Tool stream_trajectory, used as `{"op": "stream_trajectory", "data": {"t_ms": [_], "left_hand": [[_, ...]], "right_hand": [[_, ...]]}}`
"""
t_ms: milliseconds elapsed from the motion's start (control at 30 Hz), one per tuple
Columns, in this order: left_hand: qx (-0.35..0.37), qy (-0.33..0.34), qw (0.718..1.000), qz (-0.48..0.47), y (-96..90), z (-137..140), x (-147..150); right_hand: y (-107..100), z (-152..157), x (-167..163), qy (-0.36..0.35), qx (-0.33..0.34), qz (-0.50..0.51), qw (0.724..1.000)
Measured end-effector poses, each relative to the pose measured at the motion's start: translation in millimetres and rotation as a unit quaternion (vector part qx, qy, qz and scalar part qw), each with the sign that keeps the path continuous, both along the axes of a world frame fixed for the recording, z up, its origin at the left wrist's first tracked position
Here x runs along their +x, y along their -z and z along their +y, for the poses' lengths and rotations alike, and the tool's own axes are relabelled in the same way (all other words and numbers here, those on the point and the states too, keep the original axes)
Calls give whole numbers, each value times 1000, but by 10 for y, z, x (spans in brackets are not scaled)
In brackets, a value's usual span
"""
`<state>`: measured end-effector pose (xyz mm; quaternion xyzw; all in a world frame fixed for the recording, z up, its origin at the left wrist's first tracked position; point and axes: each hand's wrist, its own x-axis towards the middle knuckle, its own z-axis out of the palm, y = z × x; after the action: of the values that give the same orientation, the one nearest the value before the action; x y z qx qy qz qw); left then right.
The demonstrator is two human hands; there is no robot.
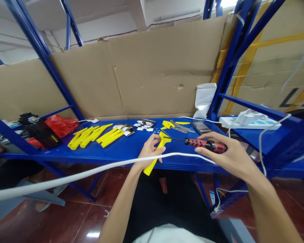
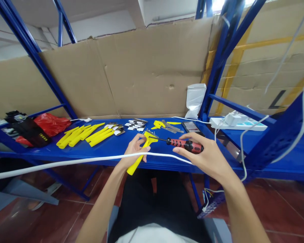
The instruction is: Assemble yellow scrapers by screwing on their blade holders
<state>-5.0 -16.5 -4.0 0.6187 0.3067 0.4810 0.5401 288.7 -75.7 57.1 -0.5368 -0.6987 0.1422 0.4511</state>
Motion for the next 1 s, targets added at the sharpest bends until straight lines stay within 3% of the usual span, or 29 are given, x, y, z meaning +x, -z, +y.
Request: {"op": "stream_trajectory", "data": {"t_ms": [100,300,433,533,600,700,867,1000], "left_hand": [[8,2,1000,-28,3,20,19],[40,-3,994,-104,-29,24,33],[76,-38,978,-193,-166,-59,-68],[103,-53,964,-238,-318,-199,-193],[114,-66,962,-238,-411,-305,-265],[122,-90,962,-229,-506,-418,-327],[123,-61,962,-237,-549,-451,-285],[73,-6,985,-159,-517,-481,-101]], "right_hand": [[27,-30,16,-31,44,-46,998],[-20,-103,-25,8,76,-39,996],[-21,-61,-12,10,136,109,985],[-19,-2,-9,-29,160,282,946],[-34,21,-33,-73,141,354,922],[-56,29,-99,-118,83,384,912],[6,19,-214,-104,29,331,938],[65,-16,-334,-106,21,293,950]]}}
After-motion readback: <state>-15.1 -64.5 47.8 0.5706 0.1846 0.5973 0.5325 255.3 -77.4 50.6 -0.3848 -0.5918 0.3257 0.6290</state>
